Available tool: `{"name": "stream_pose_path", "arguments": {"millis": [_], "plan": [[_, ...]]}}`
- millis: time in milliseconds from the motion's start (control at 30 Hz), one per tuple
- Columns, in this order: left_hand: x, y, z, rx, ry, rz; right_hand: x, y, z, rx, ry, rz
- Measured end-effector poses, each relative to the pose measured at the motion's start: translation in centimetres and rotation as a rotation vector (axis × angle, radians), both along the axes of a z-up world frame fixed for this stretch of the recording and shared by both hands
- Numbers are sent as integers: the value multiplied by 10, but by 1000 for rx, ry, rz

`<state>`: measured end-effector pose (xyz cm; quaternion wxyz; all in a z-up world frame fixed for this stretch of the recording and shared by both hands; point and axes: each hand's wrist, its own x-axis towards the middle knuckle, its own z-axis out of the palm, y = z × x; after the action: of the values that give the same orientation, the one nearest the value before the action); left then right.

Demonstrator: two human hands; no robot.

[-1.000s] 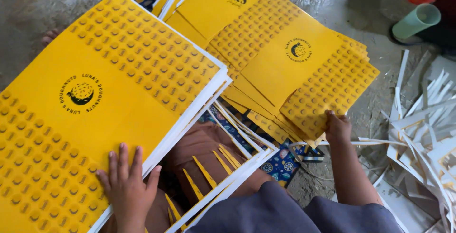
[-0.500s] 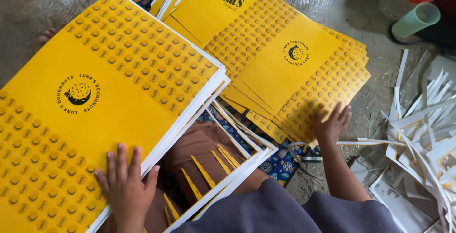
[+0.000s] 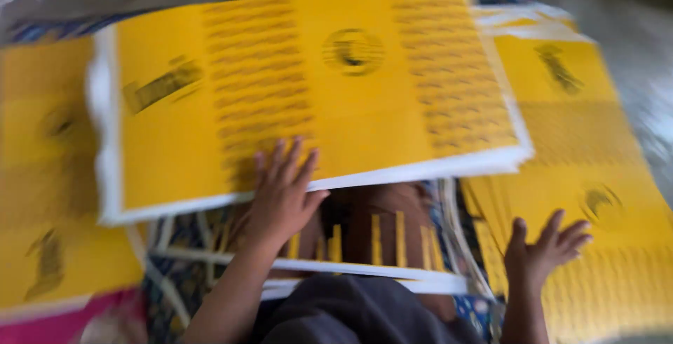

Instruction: Peeling off the waste edges from printed cardboard sheets

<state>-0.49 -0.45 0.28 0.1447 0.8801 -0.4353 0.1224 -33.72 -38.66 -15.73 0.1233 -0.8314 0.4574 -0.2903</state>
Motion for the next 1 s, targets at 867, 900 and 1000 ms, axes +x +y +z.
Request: {"name": "stream_pose_path", "arguments": {"millis": [867, 900, 1000], "plan": [[20, 177, -21, -195, 51, 370, 280, 224, 140, -387, 94, 1241], [20, 179, -22, -188, 85, 344, 280, 222, 138, -418, 68, 1245], [20, 184, -5, -129, 162, 320, 282, 220, 141, -368, 100, 1222]]}}
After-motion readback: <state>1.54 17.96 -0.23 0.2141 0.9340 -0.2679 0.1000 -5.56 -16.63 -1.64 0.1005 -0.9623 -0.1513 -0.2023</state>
